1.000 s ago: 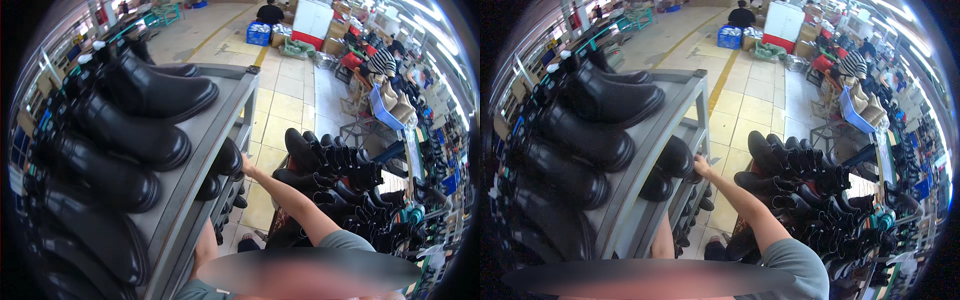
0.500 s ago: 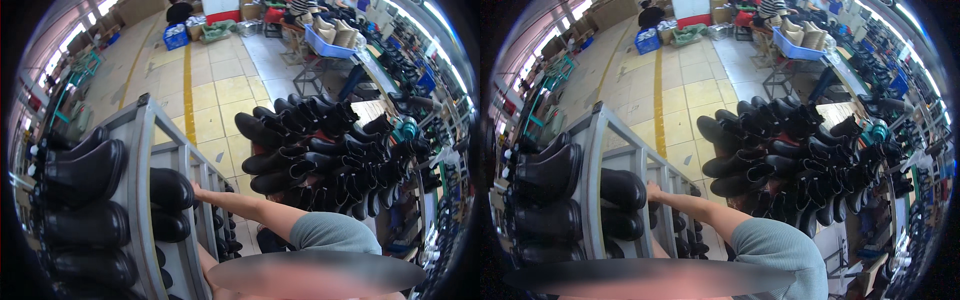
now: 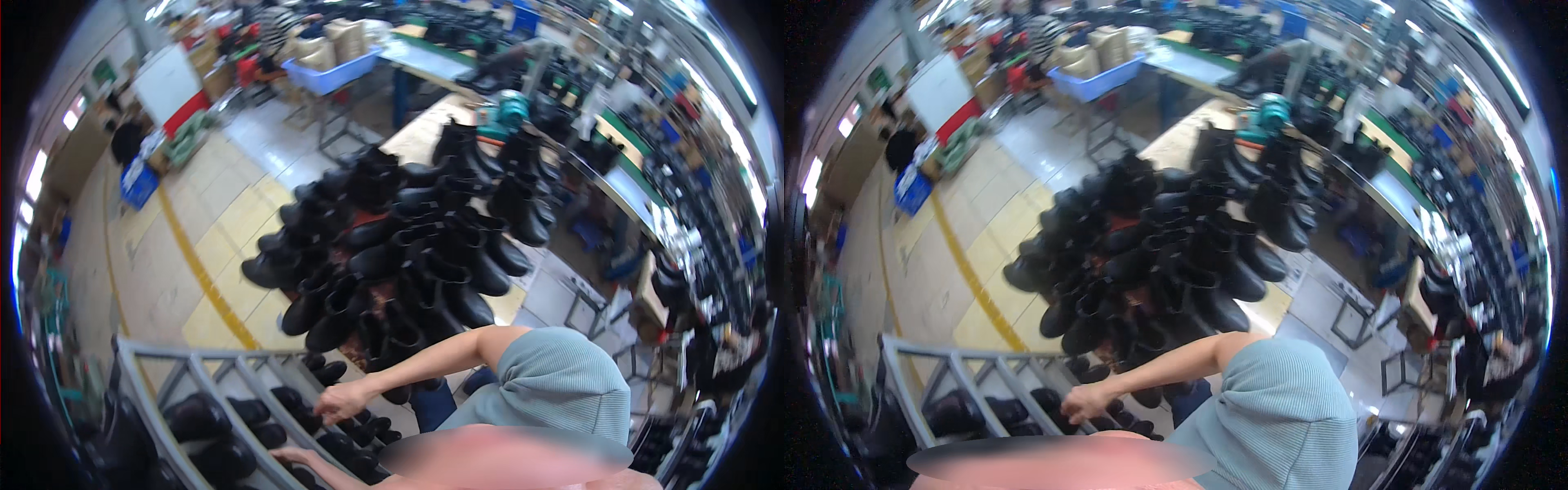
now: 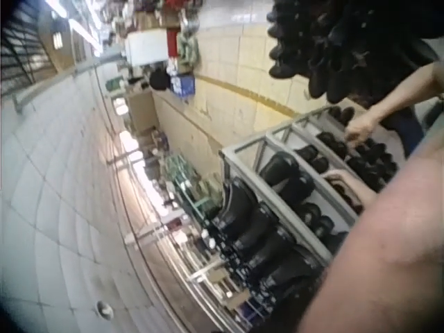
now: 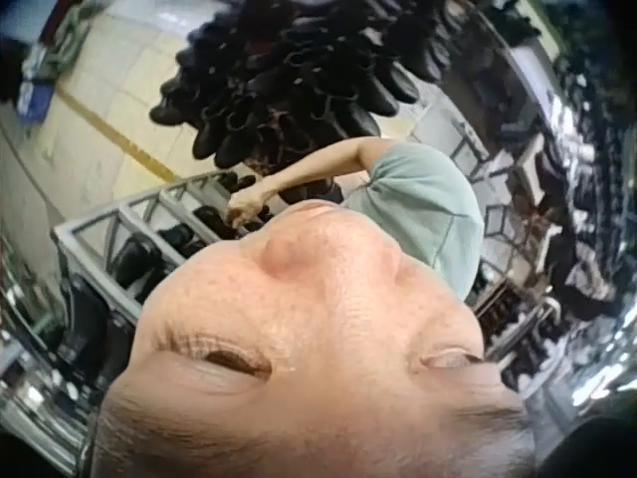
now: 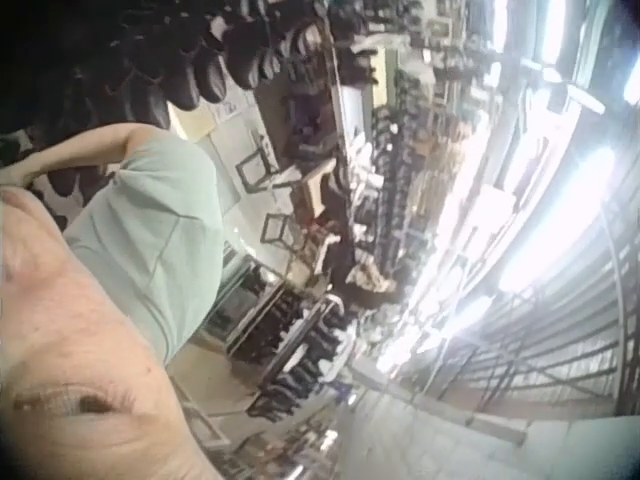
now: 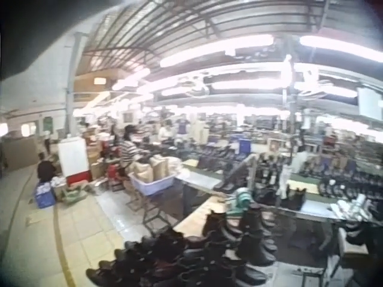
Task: Inspect, clean, and mark black boots on a factory production line.
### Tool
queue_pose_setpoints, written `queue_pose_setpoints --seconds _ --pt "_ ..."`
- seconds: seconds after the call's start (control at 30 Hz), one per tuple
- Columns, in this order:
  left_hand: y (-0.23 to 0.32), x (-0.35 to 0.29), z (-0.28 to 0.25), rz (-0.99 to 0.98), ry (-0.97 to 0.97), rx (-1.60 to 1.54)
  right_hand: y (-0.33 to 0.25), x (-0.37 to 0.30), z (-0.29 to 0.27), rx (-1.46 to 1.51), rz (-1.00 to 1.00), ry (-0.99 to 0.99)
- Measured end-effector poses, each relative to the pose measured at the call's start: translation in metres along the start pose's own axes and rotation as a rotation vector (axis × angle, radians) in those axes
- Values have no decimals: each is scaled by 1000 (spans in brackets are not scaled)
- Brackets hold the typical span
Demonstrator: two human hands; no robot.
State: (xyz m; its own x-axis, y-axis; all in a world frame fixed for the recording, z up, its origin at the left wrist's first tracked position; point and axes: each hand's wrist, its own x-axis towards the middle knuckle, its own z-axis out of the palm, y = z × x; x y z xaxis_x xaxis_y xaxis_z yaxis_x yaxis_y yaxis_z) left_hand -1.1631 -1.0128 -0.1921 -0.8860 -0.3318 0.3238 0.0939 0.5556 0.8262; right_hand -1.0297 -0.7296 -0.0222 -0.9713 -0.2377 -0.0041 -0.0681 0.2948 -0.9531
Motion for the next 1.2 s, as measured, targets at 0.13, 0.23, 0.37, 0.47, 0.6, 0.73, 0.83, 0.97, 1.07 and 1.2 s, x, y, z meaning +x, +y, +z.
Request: queue_pose_setpoints --seconds 0.13,0.23,0.37,0.47,0.6,0.73,0.83,0.97,1.07,1.2 --pt "139 -64 15 90 50 -65 -17 -143 -32 30 169 168" --pt "279 -148 9 499 -202 -209 -29 -253 -45 -12 334 346" --pt "401 -272 14 917 -487 -528 -40 -381 -37 1 371 521" --pt "463 -373 7 1029 -686 -760 -43 -474 -18 -3 412 635" --pt "500 -506 -6 921 -1104 -896 -58 -589 5 74 551 819" --pt "522 -619 -19 1055 -1500 -893 -45 -670 22 400 597 1210" --pt "521 -690 -11 1163 -1677 -830 -27 -708 17 432 573 1404" --pt "523 -779 8 1180 -1925 -805 -27 -773 -30 141 640 1452" --pt "536 -847 31 1038 -2059 -829 -24 -824 -71 81 740 1453" --pt "570 -917 51 900 -2098 -794 -23 -884 -117 51 860 1478"
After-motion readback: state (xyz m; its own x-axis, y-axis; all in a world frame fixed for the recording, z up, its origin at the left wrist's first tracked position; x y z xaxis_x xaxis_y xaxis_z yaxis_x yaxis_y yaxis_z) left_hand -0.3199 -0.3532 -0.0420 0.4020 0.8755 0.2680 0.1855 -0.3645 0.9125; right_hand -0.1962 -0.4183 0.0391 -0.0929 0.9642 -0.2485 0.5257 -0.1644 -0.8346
